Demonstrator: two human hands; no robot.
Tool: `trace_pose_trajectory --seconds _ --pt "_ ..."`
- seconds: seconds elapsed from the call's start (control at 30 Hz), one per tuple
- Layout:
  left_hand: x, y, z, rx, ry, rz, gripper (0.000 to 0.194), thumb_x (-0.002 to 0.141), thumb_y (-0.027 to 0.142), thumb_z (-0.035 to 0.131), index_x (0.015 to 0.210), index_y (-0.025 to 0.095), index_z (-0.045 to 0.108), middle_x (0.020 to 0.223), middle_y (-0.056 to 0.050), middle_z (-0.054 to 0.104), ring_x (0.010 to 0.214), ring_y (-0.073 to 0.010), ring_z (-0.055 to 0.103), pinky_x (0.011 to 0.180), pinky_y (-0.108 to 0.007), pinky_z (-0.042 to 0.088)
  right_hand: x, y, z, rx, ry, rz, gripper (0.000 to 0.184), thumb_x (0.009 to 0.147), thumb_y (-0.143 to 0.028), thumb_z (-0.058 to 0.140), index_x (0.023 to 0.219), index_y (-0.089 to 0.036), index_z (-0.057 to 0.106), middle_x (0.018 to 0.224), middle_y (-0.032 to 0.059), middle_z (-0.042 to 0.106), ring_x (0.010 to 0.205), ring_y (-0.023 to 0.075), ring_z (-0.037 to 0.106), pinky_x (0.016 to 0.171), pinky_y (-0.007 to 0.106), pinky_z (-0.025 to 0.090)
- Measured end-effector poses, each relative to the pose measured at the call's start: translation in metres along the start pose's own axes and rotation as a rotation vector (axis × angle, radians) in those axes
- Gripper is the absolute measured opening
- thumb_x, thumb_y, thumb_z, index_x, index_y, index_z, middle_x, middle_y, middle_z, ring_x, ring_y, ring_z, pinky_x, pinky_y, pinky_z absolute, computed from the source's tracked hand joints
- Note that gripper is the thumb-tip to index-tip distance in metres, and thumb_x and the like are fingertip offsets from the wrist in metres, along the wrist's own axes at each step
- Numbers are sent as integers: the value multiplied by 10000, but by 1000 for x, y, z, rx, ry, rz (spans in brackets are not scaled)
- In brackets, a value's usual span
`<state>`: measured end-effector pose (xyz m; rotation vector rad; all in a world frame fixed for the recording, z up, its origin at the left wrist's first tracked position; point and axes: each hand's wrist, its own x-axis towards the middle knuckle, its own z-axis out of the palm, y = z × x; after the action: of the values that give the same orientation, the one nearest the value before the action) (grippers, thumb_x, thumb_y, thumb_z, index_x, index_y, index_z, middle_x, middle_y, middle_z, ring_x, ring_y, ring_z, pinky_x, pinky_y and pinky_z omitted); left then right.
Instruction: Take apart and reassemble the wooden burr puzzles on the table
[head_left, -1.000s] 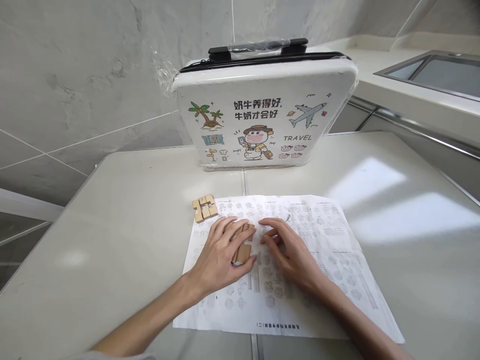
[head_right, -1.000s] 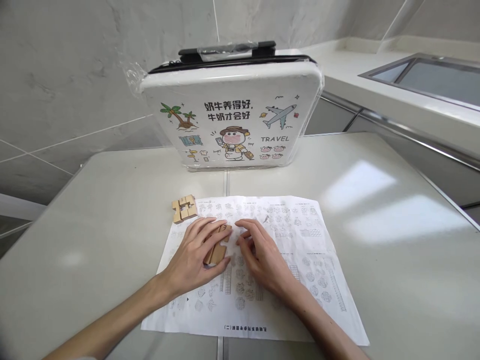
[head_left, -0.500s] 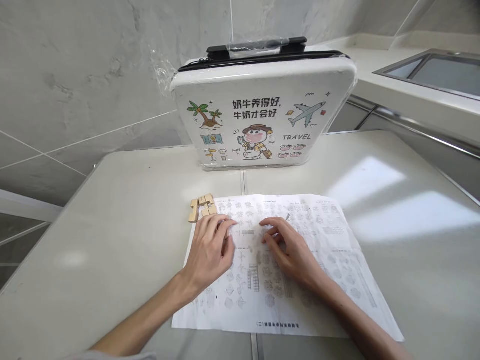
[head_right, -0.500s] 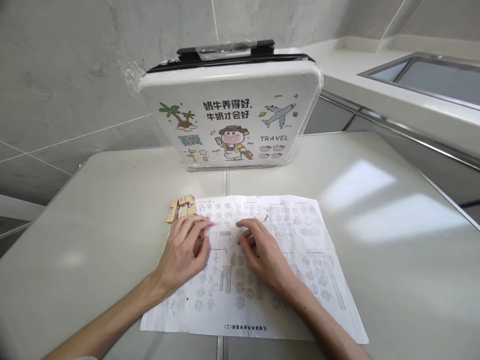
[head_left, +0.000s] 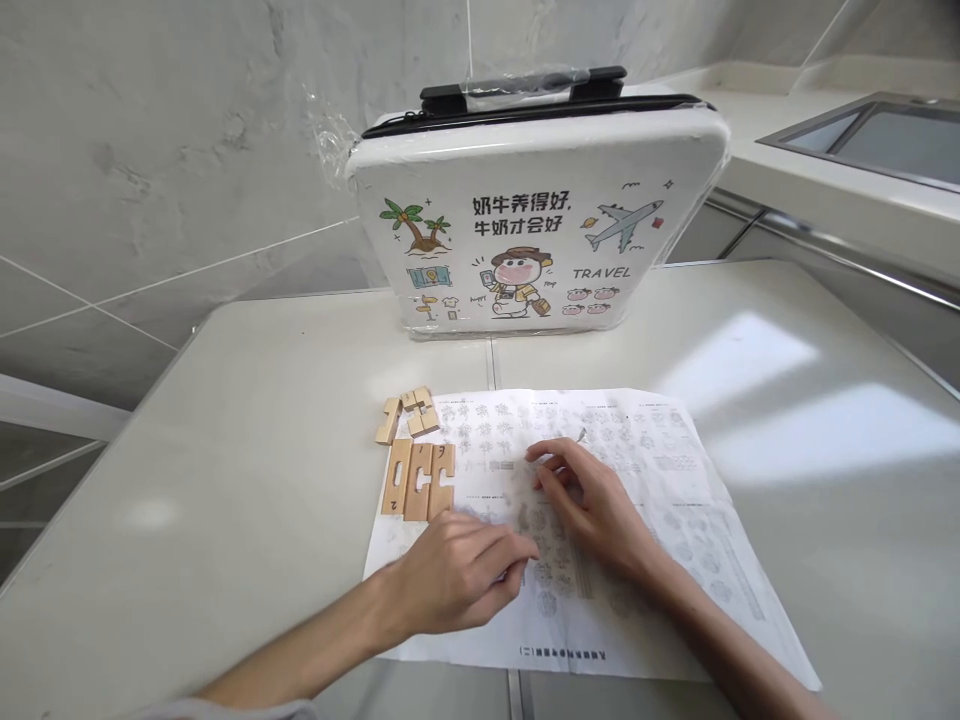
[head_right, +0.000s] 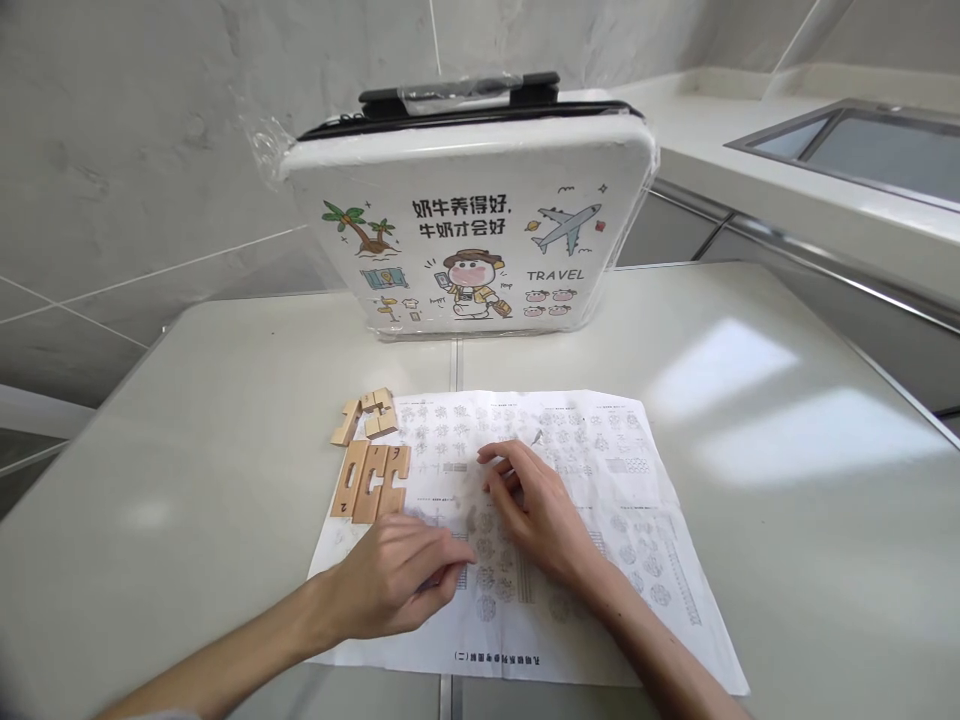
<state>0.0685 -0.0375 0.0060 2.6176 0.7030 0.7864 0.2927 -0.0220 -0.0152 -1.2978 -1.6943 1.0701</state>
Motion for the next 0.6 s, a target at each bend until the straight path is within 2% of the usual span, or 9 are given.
trace_pose_trajectory --seconds 0.17,0.27,0.4,0.6 --pt "-2 -1 4 -11 -28 1 140 974 75 562 1061 180 595 714 51 699 509 -118 585 503 -268 425 1 3 -4 30 -30 22 190 1067 -244 488 1183 -262 638 1092 66 726 860 206 706 714 354 576" --pt "-2 -2 5 9 -58 20 120 991 96 555 1064 173 612 686 51 680 511 -131 591 528 -284 461 2 4 -7 33 -38 28 184 1068 -242 492 1164 -260 648 1039 58 730 837 202 706 700 344 567" --pt "-3 -2 6 -7 -78 14 109 993 112 572 1065 173 627 703 45 689 528 -134 608 528 -285 460 3 6 -9 25 -65 19 180 1070 -233 494 1141 -266 656 966 38 726 819 196 697 698 334 554" --pt "-2 -4 6 -36 -94 -15 86 997 127 575 1027 184 632 706 42 697 523 -132 602 520 -278 438 2 6 -8 24 -90 6 174 1080 -254 483 1097 -262 655 973 43 728 804 198 688 688 330 544"
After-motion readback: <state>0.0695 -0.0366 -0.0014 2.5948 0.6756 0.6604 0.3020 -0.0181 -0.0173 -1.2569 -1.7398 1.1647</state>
